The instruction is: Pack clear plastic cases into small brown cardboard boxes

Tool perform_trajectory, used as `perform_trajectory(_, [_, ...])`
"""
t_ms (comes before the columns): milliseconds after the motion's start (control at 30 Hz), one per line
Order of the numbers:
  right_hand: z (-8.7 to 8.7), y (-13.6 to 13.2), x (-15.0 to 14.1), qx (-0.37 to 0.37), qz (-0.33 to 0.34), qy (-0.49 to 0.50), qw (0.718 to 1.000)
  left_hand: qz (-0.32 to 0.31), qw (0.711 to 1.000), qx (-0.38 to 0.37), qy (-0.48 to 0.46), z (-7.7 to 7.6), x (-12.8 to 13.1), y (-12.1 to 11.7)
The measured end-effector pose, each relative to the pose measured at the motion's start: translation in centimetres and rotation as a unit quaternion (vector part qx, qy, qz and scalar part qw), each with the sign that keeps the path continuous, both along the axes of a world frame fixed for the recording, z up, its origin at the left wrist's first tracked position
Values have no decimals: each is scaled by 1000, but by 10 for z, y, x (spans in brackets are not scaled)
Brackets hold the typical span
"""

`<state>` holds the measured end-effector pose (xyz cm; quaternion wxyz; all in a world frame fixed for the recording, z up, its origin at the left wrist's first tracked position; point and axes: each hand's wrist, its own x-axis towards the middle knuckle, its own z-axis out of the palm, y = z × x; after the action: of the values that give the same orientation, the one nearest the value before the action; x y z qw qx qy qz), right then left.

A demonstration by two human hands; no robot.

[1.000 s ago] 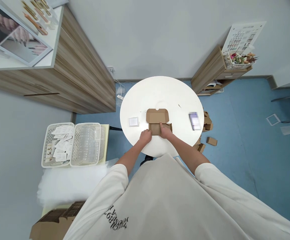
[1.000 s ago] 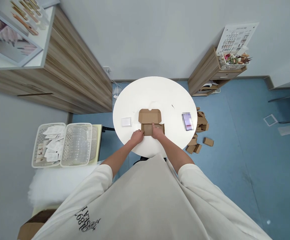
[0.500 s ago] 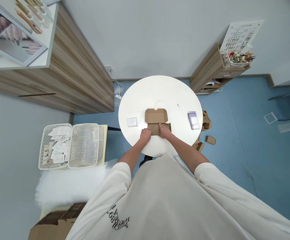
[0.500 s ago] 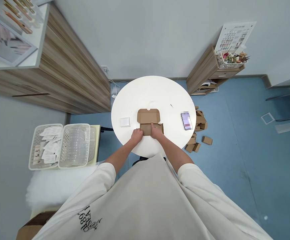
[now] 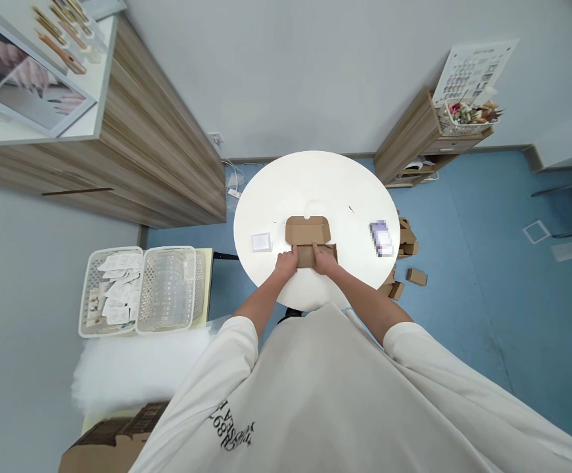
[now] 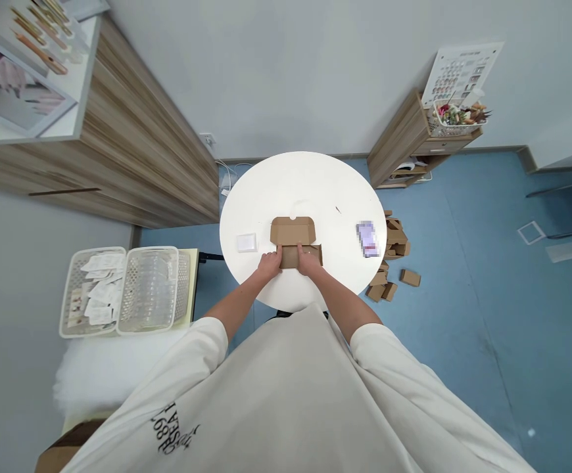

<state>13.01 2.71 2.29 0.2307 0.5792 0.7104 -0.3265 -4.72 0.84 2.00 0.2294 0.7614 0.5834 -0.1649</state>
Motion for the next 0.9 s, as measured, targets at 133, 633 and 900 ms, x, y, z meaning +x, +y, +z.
perform_trajectory(133, [-1, -4, 3, 30, 4, 16, 999, -9, 1000, 0, 11, 0, 1, 0])
perform_trajectory(633, [-5, -32, 67, 162, -116, 11, 980, -27, 998, -25, 42, 0, 5, 6])
perform_trajectory(900, [3, -27, 45, 161, -156, 65, 972, -20, 998, -27, 52, 3, 8, 4])
